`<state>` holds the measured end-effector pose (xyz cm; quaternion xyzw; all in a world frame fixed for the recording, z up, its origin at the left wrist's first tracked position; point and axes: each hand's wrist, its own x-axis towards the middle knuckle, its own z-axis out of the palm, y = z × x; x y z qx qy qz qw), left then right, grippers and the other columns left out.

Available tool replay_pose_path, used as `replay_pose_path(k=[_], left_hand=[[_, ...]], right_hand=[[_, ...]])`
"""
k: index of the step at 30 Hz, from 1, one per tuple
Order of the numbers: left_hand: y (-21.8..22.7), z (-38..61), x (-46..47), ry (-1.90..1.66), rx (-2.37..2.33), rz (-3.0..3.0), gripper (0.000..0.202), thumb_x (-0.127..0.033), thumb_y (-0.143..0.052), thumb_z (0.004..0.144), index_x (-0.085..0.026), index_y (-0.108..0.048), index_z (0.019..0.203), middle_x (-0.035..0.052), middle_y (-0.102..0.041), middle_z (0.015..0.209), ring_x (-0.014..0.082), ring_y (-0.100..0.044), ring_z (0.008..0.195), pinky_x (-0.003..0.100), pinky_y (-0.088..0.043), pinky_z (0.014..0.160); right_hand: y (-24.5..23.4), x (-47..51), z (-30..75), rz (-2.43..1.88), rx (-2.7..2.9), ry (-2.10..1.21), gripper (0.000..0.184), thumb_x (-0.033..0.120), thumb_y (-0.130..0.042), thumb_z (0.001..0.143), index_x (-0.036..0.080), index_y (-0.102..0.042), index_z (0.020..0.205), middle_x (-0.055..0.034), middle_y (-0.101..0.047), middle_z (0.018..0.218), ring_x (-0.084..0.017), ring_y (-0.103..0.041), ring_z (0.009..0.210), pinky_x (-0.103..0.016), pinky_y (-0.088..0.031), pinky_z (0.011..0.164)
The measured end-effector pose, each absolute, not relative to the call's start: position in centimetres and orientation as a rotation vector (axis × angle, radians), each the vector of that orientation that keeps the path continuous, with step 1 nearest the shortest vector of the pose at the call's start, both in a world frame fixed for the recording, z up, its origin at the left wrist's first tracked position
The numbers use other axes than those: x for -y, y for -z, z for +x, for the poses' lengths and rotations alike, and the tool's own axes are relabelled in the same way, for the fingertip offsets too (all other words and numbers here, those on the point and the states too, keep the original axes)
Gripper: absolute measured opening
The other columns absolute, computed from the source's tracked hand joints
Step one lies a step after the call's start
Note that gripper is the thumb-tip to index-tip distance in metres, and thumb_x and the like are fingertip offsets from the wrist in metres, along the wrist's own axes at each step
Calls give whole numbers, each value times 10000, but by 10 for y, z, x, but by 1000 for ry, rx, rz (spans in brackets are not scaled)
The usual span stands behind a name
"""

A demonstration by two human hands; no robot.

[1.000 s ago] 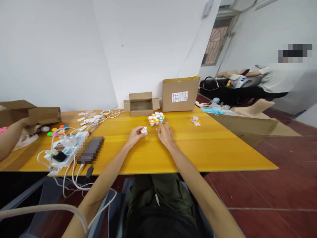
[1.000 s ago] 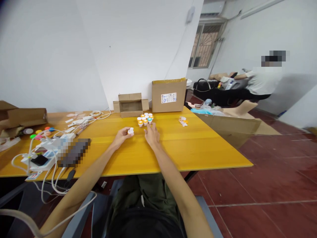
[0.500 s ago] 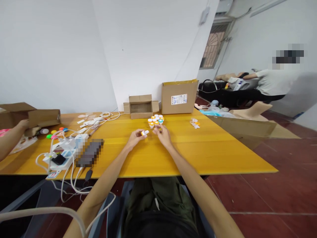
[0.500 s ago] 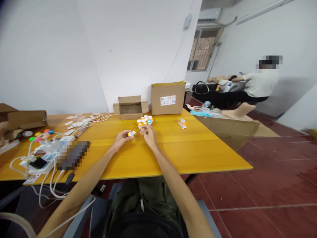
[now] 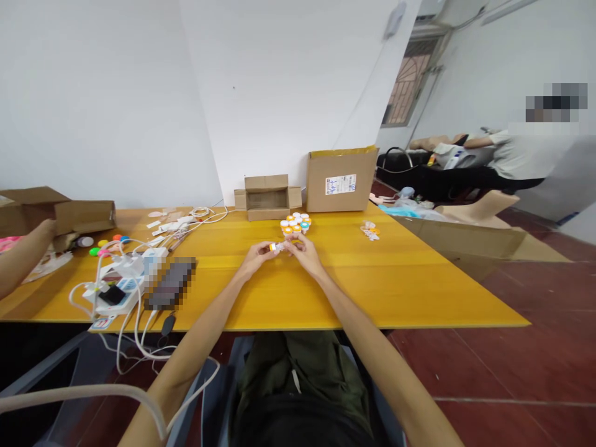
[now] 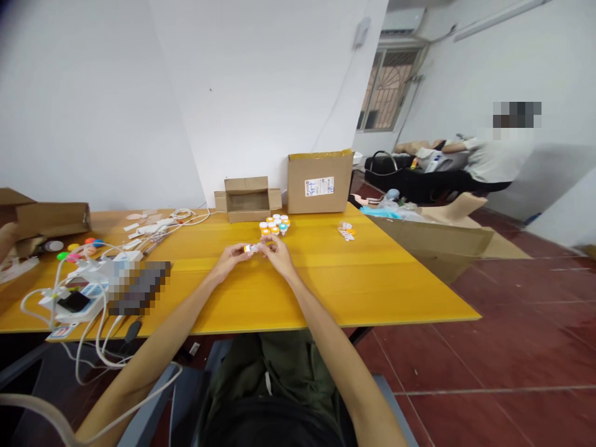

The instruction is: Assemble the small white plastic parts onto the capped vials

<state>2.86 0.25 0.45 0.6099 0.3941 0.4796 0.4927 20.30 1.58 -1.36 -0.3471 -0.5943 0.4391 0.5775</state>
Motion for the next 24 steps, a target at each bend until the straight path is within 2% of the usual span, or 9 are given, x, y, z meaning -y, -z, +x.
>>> replay_pose_path(k=[8,19,24], left_hand=[[-5,28,-3,-1135,-946,1514,335,-453,-797,668,-160,-750,823,1,-642,705,137,-536,688,257,-435,688],[-2,26,-5,-1099,-939,1485,341,-494,-742,728,-161,-713,795,7,-634,667,142,-586,677,255,-451,672],[-3,26,-4,-1089,-929,1461,345,-504,-735,735,-163,-697,774,13,-653,672,139,-605,660,254,-456,660]], right_hand=[[15,-14,200,-750,1448,-1059,322,477,-747,695,233,-634,872,-10,-656,897,-154,-632,721,-277,-542,628],[22,-19,199,-754,1523,-1049,353,471,-757,693,235,-642,929,-28,-667,991,-175,-649,840,-311,-534,771],[24,-20,199,-756,1523,-1039,350,468,-763,683,239,-646,920,-25,-676,985,-172,-654,812,-310,-539,752]])
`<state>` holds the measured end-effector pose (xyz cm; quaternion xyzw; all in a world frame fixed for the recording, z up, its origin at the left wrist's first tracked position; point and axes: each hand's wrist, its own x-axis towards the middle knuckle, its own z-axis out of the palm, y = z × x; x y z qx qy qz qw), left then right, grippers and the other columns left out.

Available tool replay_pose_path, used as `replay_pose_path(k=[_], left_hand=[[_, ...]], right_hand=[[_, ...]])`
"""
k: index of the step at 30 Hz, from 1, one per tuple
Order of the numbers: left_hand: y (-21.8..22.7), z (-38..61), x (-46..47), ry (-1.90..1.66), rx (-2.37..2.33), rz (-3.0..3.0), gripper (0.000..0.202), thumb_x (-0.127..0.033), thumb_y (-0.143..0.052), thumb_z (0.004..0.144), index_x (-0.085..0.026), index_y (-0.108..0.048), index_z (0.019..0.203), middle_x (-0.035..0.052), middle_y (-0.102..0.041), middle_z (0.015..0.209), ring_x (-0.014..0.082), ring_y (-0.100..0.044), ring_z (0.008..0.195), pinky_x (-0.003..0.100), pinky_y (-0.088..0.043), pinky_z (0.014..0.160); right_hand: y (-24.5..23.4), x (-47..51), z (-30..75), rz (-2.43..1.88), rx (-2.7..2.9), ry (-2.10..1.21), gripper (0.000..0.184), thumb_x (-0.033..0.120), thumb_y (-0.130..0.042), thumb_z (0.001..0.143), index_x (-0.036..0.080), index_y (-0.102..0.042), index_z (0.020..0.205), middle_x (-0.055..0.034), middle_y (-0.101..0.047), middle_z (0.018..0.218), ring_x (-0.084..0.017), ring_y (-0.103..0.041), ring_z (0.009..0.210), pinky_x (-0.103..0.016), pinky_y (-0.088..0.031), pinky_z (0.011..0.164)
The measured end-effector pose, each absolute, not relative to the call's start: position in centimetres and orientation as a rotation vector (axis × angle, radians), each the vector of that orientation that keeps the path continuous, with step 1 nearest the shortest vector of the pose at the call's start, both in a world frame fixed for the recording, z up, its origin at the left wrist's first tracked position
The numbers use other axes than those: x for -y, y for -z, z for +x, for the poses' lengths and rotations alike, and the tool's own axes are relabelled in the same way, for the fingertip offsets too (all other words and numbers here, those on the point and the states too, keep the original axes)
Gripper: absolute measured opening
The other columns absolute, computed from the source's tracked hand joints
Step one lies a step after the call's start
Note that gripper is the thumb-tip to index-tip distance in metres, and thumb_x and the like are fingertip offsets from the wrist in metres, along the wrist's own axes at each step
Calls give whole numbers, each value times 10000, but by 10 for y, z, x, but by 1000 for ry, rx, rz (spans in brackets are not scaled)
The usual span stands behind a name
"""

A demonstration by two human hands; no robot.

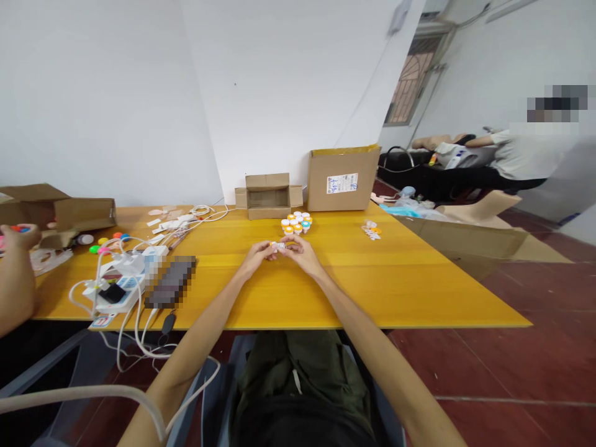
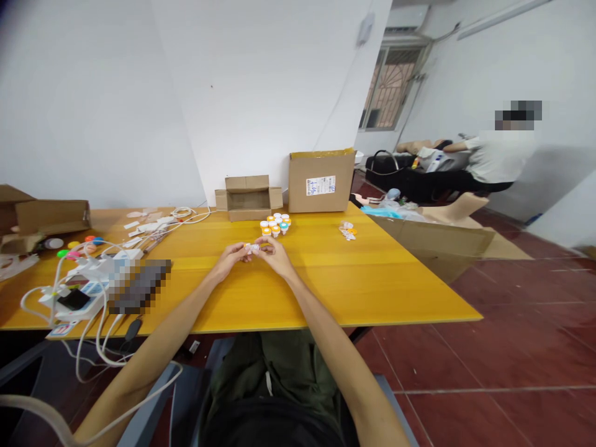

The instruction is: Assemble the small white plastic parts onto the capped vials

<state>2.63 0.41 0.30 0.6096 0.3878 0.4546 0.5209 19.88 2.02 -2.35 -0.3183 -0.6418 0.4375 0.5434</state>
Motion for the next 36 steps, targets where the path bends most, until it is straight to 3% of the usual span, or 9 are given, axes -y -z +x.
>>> replay_pose_path(k=[19,30,36], left_hand=[[-6,27,0,-1062,-920,1445,380,-527,-730,736,-165,-623,691,2,-616,595,121,-576,567,247,-442,588],[-6,27,0,-1042,-938,1490,379,-531,-704,750,-167,-621,684,7,-619,619,125,-561,580,263,-421,607],[-8,27,2,-1053,-928,1456,406,-552,-691,757,-166,-601,671,-2,-594,580,113,-534,538,253,-406,574]], right_hand=[[18,-17,200,-795,1554,-1009,309,466,-752,683,230,-668,864,-22,-707,908,-180,-662,789,-315,-529,750],[12,-10,201,-832,1636,-949,346,570,-649,769,225,-677,755,6,-624,643,-166,-579,603,-297,-486,599],[16,-11,198,-815,1610,-971,319,503,-707,727,219,-676,870,-11,-675,754,-180,-622,709,-312,-501,689]])
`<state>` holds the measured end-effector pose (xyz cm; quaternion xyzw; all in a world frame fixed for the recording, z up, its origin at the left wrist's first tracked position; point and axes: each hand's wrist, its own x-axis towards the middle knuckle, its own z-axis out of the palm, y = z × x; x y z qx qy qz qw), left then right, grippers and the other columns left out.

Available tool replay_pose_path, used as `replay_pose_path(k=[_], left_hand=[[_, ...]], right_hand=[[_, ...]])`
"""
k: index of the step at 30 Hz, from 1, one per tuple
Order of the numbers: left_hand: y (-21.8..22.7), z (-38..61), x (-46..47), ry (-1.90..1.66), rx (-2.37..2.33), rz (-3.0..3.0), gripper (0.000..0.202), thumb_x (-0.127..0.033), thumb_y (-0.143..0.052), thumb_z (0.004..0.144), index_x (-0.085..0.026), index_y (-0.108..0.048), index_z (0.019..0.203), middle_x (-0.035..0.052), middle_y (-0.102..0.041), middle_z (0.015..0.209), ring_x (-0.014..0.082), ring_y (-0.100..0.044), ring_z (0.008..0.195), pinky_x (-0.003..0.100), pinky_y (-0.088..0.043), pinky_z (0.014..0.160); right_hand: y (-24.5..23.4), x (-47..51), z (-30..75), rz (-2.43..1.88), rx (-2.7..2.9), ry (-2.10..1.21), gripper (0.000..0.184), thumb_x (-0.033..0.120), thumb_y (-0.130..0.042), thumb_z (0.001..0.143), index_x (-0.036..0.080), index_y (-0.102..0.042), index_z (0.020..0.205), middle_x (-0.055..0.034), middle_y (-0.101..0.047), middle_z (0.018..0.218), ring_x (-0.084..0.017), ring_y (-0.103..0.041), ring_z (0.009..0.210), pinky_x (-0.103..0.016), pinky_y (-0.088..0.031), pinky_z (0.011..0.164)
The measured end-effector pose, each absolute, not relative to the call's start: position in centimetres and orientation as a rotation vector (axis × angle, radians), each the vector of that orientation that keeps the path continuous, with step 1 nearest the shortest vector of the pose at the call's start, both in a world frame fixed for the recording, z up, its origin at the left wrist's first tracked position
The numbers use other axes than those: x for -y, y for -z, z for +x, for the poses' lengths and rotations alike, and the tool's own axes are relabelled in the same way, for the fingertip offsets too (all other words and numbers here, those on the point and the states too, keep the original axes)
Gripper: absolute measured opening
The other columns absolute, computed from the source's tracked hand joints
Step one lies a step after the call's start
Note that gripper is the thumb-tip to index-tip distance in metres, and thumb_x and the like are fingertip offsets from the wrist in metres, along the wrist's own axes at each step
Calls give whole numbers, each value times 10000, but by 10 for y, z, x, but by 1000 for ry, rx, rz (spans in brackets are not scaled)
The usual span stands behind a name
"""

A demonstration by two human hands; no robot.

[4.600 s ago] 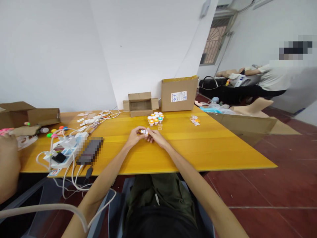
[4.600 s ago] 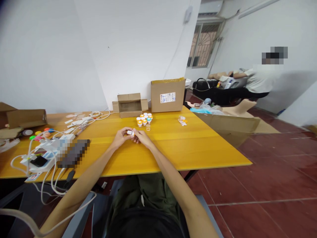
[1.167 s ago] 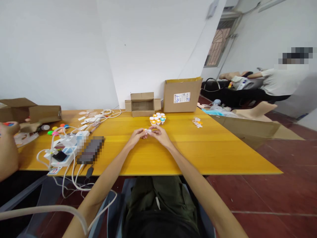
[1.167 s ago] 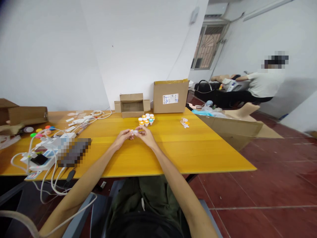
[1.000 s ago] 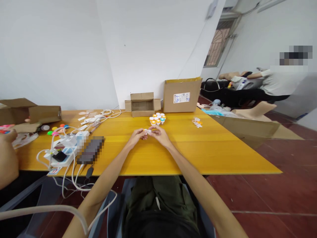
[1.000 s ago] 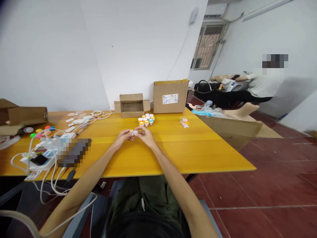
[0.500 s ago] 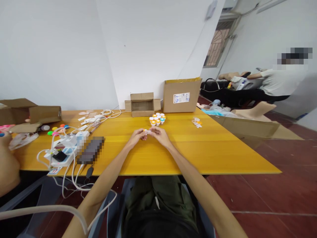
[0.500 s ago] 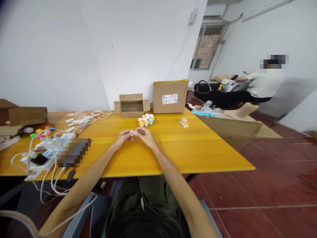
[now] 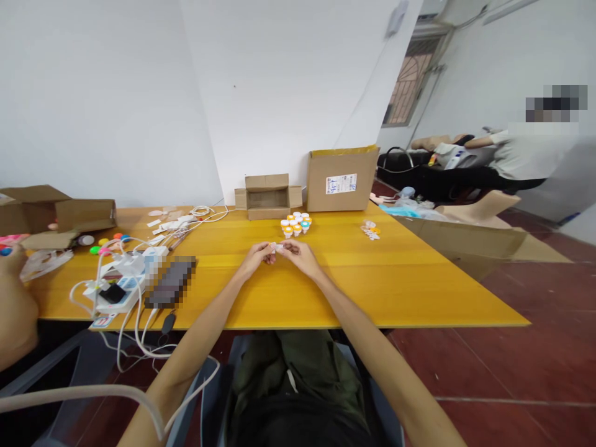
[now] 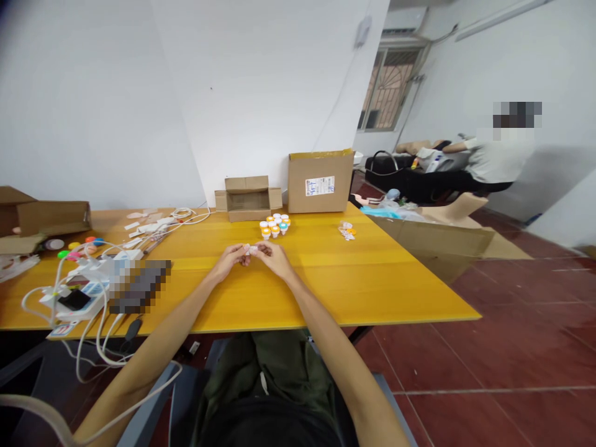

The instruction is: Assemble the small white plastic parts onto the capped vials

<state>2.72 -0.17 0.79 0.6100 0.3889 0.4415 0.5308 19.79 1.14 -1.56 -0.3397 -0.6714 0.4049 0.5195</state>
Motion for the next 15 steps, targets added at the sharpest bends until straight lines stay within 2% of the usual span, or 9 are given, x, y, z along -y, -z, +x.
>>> replay_pose_path(k=[4,15], left_hand=[[-8,27,2,-1053,-919,1446,427,-567,-685,761,-165,-587,653,-2,-587,567,110,-527,524,251,-402,564],[-9,27,3,-1047,-934,1486,431,-569,-686,752,-174,-566,631,-7,-574,566,108,-515,524,252,-395,559]], right_hand=[[18,-13,196,-794,1633,-943,337,477,-714,734,225,-659,950,8,-654,740,-170,-617,718,-295,-491,686],[14,-8,199,-844,1737,-867,364,573,-611,817,222,-660,736,25,-591,578,-149,-531,565,-272,-413,560]])
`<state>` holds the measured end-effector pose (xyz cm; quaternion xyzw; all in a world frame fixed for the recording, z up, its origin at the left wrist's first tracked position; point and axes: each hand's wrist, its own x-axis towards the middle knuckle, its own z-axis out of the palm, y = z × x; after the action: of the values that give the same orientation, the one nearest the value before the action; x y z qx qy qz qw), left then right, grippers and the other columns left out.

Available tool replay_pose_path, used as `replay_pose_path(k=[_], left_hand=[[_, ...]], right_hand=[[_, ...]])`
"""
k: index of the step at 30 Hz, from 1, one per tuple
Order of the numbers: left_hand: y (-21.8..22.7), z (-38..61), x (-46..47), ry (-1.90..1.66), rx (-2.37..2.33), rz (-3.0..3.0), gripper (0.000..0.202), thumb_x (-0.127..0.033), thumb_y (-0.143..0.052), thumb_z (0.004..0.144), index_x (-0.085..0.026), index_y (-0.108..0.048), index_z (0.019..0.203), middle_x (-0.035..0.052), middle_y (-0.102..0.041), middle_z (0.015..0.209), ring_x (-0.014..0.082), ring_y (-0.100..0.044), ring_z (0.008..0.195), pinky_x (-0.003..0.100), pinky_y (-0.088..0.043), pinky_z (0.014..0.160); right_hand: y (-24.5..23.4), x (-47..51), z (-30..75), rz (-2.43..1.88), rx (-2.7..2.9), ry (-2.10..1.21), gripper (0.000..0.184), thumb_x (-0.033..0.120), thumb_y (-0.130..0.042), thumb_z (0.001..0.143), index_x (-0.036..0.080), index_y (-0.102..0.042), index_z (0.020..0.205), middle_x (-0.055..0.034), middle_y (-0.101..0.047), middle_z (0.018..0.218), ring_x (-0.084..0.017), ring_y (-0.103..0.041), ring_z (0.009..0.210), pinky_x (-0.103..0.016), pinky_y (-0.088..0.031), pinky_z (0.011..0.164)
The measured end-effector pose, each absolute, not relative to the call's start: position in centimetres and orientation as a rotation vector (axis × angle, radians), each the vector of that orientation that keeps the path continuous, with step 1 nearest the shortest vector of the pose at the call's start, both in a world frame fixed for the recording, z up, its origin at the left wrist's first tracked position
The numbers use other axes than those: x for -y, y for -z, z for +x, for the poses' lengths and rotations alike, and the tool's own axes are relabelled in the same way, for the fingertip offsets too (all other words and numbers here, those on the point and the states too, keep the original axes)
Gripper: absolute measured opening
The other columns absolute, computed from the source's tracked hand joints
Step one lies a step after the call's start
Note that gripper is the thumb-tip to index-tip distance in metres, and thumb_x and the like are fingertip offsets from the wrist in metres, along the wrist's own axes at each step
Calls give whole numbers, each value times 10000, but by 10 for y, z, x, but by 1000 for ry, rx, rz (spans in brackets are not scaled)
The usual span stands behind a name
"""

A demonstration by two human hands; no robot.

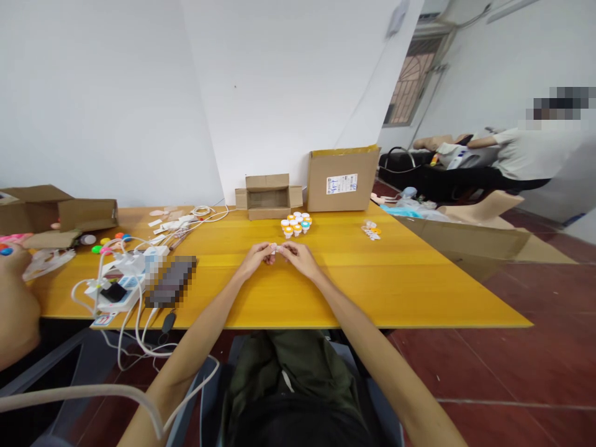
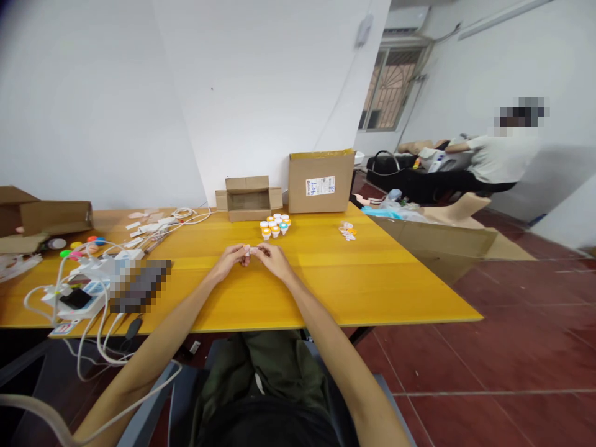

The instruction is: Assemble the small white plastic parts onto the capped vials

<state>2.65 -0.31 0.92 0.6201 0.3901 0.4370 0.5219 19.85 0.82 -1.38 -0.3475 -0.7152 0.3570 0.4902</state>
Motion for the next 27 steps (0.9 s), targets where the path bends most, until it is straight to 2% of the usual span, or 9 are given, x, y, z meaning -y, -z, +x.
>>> replay_pose_path(k=[6,16,21,27], left_hand=[[-11,27,4,-1057,-920,1463,463,-602,-700,727,-170,-573,619,-7,-570,549,105,-509,510,249,-392,548],[-7,26,1,-1047,-978,1452,502,-636,-641,779,-158,-603,629,10,-583,512,111,-523,469,251,-400,520],[-5,25,0,-1044,-975,1452,503,-645,-631,781,-164,-609,636,12,-586,517,119,-527,478,261,-412,538],[-8,27,1,-1053,-960,1460,498,-643,-655,761,-170,-589,620,-3,-567,508,109,-508,471,250,-400,523]], right_hand=[[11,-7,196,-817,1704,-880,289,512,-664,773,225,-658,803,18,-634,679,-152,-559,616,-275,-443,605],[13,-9,195,-792,1689,-773,187,354,-715,729,252,-652,873,-3,-654,891,-158,-565,712,-288,-474,665],[13,-8,194,-792,1689,-764,170,335,-714,729,257,-647,864,0,-646,885,-155,-561,696,-289,-476,664],[13,-7,194,-810,1682,-802,197,381,-713,727,240,-639,844,7,-660,831,-147,-564,658,-277,-466,627]])
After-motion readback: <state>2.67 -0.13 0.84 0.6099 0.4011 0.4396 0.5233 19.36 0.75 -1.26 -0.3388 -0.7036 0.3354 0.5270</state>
